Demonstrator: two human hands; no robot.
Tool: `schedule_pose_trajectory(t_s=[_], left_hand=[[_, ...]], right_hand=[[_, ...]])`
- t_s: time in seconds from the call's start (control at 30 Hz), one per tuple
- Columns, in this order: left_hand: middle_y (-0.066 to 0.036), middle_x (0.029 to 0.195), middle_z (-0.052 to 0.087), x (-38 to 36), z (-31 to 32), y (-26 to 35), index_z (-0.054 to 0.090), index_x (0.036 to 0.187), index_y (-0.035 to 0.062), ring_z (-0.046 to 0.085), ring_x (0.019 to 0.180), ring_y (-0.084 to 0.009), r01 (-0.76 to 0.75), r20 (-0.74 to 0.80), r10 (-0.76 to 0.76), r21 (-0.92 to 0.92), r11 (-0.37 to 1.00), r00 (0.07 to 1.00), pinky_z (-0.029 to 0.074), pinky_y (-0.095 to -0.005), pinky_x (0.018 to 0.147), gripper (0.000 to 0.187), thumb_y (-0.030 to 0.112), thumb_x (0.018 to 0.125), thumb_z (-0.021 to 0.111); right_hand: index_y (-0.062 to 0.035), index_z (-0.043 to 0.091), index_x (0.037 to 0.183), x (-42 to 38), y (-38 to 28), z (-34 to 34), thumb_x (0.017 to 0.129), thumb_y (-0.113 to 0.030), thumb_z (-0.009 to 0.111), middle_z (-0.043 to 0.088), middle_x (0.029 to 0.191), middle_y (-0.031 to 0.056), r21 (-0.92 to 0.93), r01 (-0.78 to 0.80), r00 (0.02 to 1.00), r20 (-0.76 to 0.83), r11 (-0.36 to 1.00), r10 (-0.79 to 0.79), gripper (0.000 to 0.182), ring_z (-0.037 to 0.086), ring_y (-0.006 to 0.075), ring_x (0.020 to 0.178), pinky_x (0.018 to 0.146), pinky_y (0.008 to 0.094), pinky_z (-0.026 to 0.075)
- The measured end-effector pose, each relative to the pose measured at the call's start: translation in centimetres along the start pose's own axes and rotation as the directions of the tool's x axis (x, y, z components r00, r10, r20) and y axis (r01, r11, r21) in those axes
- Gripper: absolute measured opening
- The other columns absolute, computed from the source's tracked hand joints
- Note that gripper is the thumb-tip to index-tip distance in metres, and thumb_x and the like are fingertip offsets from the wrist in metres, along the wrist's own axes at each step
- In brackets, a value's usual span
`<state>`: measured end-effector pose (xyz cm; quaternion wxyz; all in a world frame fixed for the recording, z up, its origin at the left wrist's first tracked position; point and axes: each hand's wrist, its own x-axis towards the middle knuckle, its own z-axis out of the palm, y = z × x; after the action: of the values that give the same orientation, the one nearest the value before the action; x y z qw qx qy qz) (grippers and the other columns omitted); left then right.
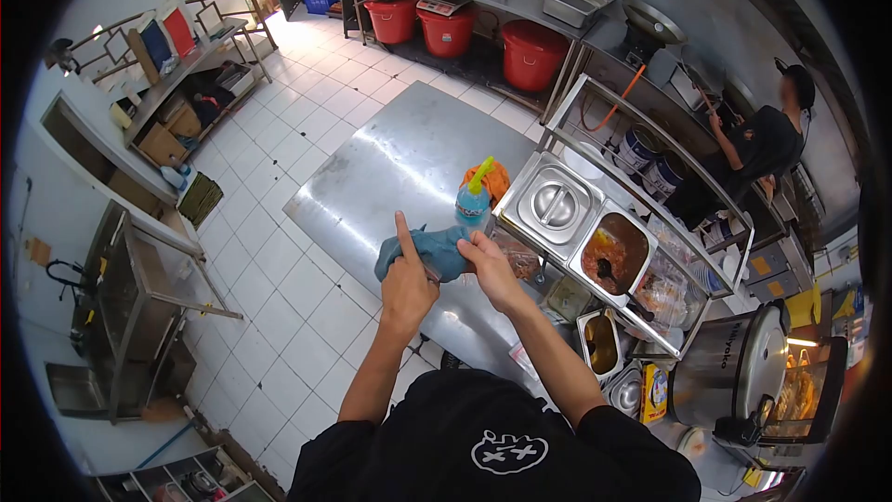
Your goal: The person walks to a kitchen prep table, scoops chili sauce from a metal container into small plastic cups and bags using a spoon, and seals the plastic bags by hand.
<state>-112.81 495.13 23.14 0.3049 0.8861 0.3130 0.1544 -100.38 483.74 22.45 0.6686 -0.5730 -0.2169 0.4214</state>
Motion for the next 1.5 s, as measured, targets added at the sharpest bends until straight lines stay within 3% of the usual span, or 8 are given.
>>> schedule_pose_trajectory(t_s=[0.23, 0.33, 0.6, 0.8, 0.93, 1.17, 1.3, 1.5], left_hand=[[-0.027, 0.090, 0.069, -1.1, -0.6, 0.2, -0.010, 0.158, -0.0002, 0.069, 0.078, -0.0443, 0.046, 0.063, -0.045, -0.009, 0.999, 0.997, 0.056, -0.0511, 0.071, 0.118, -0.002, 0.074, 0.073], [-0.026, 0.094, 0.069, -1.4, -1.0, 0.0, -0.010, 0.159, 0.0007, 0.069, 0.081, -0.0432, 0.058, 0.032, -0.057, -0.025, 0.998, 0.998, 0.056, -0.0500, 0.072, 0.117, -0.002, 0.076, 0.073], [-0.020, 0.085, 0.067, -1.2, -2.6, -2.1, -0.015, 0.158, 0.0041, 0.069, 0.076, -0.0378, 0.131, -0.116, -0.147, -0.134, 0.982, 0.982, 0.056, -0.0442, 0.070, 0.123, -0.001, 0.076, 0.076], [-0.007, 0.079, 0.062, -2.1, -5.5, -4.3, -0.013, 0.158, 0.0039, 0.063, 0.069, -0.0155, 0.159, 0.167, -0.064, -0.655, 0.738, 0.984, 0.056, -0.0314, 0.069, 0.122, 0.005, 0.081, 0.082], [-0.010, 0.080, 0.060, -2.7, -6.8, -2.6, -0.010, 0.161, 0.0152, 0.065, 0.076, -0.0173, 0.241, 0.332, 0.144, -0.866, 0.439, 0.932, 0.057, -0.0329, 0.068, 0.118, -0.002, 0.083, 0.077], [-0.015, 0.084, 0.062, -2.5, -3.2, -1.0, -0.006, 0.163, 0.0215, 0.065, 0.076, -0.0243, 0.514, 0.576, 0.611, -0.804, 0.300, 0.544, 0.061, -0.0414, 0.067, 0.123, -0.008, 0.077, 0.076], [-0.019, 0.091, 0.065, -1.6, 1.0, 2.9, -0.011, 0.163, 0.0255, 0.066, 0.079, -0.0232, 0.607, 0.539, 0.792, -0.742, 0.283, 0.289, 0.060, -0.0365, 0.067, 0.125, -0.007, 0.080, 0.077], [-0.021, 0.087, 0.065, -1.3, 6.4, 7.0, -0.013, 0.162, 0.0267, 0.068, 0.073, -0.0262, 0.670, 0.597, 0.802, -0.583, 0.459, -0.029, 0.055, -0.0319, 0.063, 0.130, 0.005, 0.079, 0.084]], right_hand=[[-0.0031, 0.057, 0.103, 1.1, 1.1, -0.9, 0.106, -0.030, 0.050, 0.056, 0.087, 0.0026, -0.298, 0.033, 0.998, -0.041, 0.954, -0.047, 0.028, 0.053, 0.0123, 0.082, 0.077, 0.0297, 0.044], [-0.0082, 0.058, 0.106, 0.2, -2.3, -0.4, 0.107, -0.027, 0.050, 0.059, 0.091, -0.0016, -0.214, -0.138, 0.990, -0.070, 0.967, 0.126, 0.021, 0.056, 0.0086, 0.083, 0.079, 0.0283, 0.046], [-0.0088, 0.060, 0.110, 1.0, -4.4, 0.1, 0.107, -0.030, 0.048, 0.067, 0.098, 0.0029, 0.242, -0.024, 0.999, -0.032, 0.970, 0.033, 0.024, 0.064, 0.0151, 0.088, 0.083, 0.0360, 0.050], [-0.0082, 0.056, 0.120, 5.6, -2.8, -0.2, 0.108, -0.035, 0.045, 0.069, 0.113, 0.0076, 0.377, 0.153, 0.988, -0.092, 0.913, -0.128, 0.032, 0.065, 0.0193, 0.102, 0.089, 0.0388, 0.050], [-0.0083, 0.051, 0.135, 7.5, 3.5, -2.2, 0.106, -0.039, 0.049, 0.065, 0.121, 0.0085, 0.006, -0.312, 0.910, -0.285, 0.950, 0.301, 0.043, 0.061, 0.0191, 0.112, 0.091, 0.0373, 0.048], [-0.0099, 0.064, 0.122, -6.4, 1.2, -2.5, 0.098, -0.024, 0.066, 0.063, 0.105, 0.0017, -0.029, 0.102, 0.956, 0.280, 0.994, -0.090, 0.028, 0.060, 0.0095, 0.096, 0.081, 0.0287, 0.049], [-0.0062, 0.069, 0.109, -10.5, 0.2, -4.0, 0.096, -0.018, 0.070, 0.065, 0.094, 0.0002, -0.178, 0.214, 0.972, 0.137, 0.961, -0.191, 0.017, 0.059, 0.0067, 0.086, 0.075, 0.0257, 0.049], [-0.0065, 0.067, 0.105, -16.9, 1.9, -6.8, 0.099, -0.019, 0.068, 0.067, 0.093, -0.0025, -0.139, 0.193, 0.951, -0.218, 0.971, -0.220, 0.014, 0.061, 0.0056, 0.089, 0.083, 0.0268, 0.050]])
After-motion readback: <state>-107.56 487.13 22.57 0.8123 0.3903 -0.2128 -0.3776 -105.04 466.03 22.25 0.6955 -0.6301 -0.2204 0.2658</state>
